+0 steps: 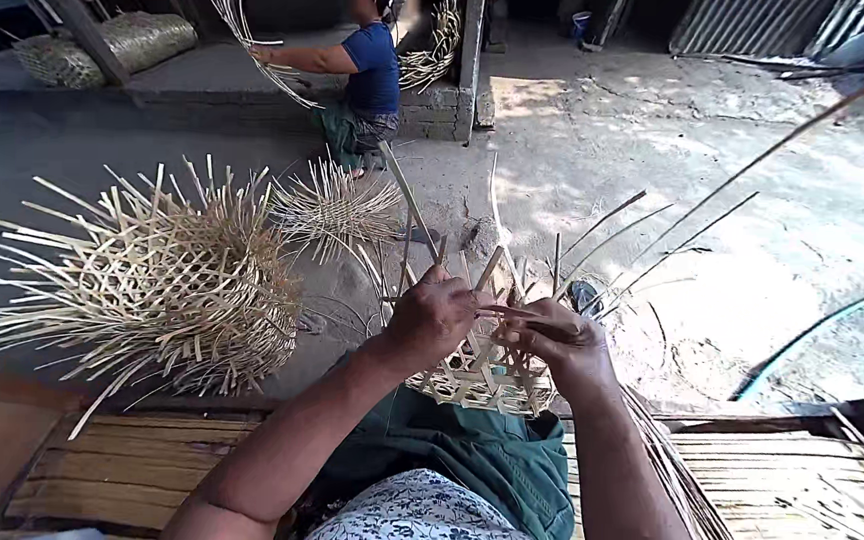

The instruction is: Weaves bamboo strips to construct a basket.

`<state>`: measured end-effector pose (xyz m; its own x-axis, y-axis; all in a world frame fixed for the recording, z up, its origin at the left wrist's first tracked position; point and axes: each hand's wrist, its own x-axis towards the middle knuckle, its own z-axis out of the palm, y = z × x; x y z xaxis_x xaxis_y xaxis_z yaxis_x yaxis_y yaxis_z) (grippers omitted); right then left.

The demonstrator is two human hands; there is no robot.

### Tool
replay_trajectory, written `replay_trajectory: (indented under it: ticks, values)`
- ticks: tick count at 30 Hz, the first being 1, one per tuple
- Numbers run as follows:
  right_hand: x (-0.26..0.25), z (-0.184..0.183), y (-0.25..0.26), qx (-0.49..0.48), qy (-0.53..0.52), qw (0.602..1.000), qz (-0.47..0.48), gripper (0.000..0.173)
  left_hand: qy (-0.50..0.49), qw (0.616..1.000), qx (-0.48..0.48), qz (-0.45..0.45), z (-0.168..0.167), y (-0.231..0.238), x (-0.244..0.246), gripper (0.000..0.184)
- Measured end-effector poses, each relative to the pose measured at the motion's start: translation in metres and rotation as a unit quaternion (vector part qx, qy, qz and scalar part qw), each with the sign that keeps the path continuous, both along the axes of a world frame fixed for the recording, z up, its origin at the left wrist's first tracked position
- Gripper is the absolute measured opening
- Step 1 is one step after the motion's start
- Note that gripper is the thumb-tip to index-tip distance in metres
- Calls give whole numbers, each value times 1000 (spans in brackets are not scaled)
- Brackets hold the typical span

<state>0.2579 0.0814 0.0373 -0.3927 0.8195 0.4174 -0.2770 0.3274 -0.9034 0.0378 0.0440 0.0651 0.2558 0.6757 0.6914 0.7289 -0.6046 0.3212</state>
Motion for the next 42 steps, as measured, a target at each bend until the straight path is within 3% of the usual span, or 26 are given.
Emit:
replay_trajectory:
  ticks: [2,4,8,10,12,14,17,20,26,29,34,42]
  values:
    - [-3,6,-6,-74,28,996,-29,27,37,999,14,32,0,-3,2,20]
    - [-9,11,-14,-94,24,991,-88,22,61,997,29,40,-1,-7,5,21]
    - [-17,7,-28,30,-77,972,-219,10,79,996,17,39,-1,-12,10,16]
    - [-17,0,-33,72,-70,970,-223,8,35,996,-83,20,9,-15,6,15]
    - [-16,-8,-34,106,-62,971,-204,8,-30,970,-242,-5,24,-14,-4,31]
    - [-18,-14,-36,145,-72,967,-197,11,-66,945,-321,-6,32,-9,-11,46]
    - [-27,-17,-43,219,-114,941,-234,15,-73,954,-288,47,28,-6,-7,33]
    - [-29,-17,-49,247,-184,906,-291,20,-114,957,-264,37,20,-7,-2,15]
    - [-4,-4,-44,209,-266,900,-273,26,-89,989,-120,8,9,-14,20,20]
    - [6,-8,-41,218,-211,915,-266,21,-30,997,-60,22,5,-5,33,46]
    - [21,-7,-38,129,-68,965,-218,17,-4,1000,8,-14,2,-1,48,36]
    - [26,-9,-27,45,-18,973,-225,14,22,999,46,-19,-8,1,55,25]
